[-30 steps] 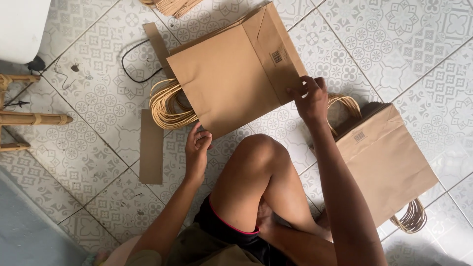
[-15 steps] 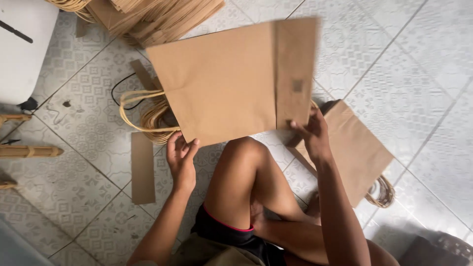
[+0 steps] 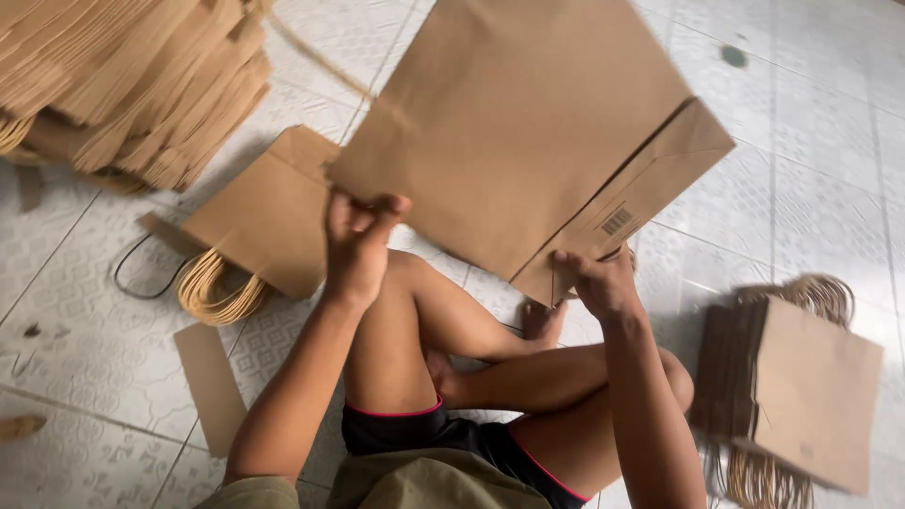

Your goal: The person is manually opening and folding paper bags to shape them before restacking them.

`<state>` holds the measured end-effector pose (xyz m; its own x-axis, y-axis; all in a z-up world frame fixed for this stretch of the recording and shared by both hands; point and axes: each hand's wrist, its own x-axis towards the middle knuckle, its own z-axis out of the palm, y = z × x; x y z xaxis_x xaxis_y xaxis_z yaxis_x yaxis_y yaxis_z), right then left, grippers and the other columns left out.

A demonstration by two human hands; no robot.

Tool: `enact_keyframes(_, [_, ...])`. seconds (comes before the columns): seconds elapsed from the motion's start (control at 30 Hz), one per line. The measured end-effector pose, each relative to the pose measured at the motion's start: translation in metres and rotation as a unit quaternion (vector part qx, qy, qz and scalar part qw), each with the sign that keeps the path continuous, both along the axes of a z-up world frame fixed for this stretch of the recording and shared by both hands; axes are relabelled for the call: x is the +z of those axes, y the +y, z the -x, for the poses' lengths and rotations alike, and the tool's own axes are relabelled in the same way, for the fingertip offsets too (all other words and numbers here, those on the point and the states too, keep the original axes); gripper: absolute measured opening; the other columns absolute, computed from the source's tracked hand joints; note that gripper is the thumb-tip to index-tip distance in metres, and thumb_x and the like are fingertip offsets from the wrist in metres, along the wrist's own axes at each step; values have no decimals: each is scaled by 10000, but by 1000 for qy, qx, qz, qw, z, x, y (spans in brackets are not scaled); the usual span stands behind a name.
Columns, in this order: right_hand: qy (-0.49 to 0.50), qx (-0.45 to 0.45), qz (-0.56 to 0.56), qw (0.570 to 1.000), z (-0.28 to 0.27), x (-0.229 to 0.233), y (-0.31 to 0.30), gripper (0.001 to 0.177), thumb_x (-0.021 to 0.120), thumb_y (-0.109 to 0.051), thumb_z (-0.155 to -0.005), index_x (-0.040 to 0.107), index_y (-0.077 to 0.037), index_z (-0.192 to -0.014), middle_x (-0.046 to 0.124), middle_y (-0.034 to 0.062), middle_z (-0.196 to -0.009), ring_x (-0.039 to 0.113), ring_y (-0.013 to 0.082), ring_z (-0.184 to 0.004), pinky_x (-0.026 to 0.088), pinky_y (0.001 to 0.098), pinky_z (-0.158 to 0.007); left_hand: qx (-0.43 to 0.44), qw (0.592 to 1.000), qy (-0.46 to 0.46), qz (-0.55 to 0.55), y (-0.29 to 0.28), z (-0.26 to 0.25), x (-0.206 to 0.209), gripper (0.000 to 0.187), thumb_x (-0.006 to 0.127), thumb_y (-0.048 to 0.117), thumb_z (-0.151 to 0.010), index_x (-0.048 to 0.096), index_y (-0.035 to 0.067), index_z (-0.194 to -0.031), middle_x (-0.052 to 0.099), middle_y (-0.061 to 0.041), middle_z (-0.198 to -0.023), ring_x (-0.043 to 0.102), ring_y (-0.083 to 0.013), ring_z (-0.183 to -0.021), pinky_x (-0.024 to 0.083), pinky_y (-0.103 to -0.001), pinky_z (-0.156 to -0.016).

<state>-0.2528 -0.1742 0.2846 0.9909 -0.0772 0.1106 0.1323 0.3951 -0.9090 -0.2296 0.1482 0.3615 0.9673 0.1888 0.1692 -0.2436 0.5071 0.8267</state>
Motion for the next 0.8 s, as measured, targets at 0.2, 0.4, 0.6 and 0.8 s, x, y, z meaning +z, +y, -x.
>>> enact_keyframes(0.2, [-57, -131, -43, 989, 38, 58, 17, 468, 800, 84, -789, 643, -32, -1215, 715, 139, -1105, 716, 316, -1019, 583, 539, -945, -284, 945, -90, -136, -106, 32, -16, 1157, 925, 107, -752, 120, 140, -1582, 529, -176, -1375, 591, -307, -1216, 513, -453, -940])
enact_keyframes(0.4, [-31, -171, -27, 984, 58, 77, 22, 534, 803, -30, -886, 560, -43, -1361, 667, 128, -1207, 690, 301, -1107, 589, 545, -953, -253, 942, -92, -199, -134, 40, 16, 1109, 836, -6, -841, 67, 222, -1607, 639, -184, -1073, 745, -283, -782, 672, -337, -659])
enact_keyframes(0.6, [7, -266, -105, 958, 51, 71, -31, 339, 762, -148, -943, 610, -26, -1220, 651, 98, -1050, 712, 276, -961, 622, 526, -878, -335, 908, -87, -237, -116, -33, 2, 1034, 828, 13, -850, 142, 191, -1602, 650, -173, -1192, 700, -202, -845, 637, -261, -621])
enact_keyframes(0.8, [99, -293, -67, 949, 18, -20, -78, 288, 791, -272, -928, 682, -22, -1021, 719, 101, -906, 761, 252, -824, 666, 444, -764, -346, 905, -25, -244, -102, -110, -59, 848, 787, -2, -880, 345, 217, -1569, 694, -122, -1107, 703, -174, -815, 603, -226, -587])
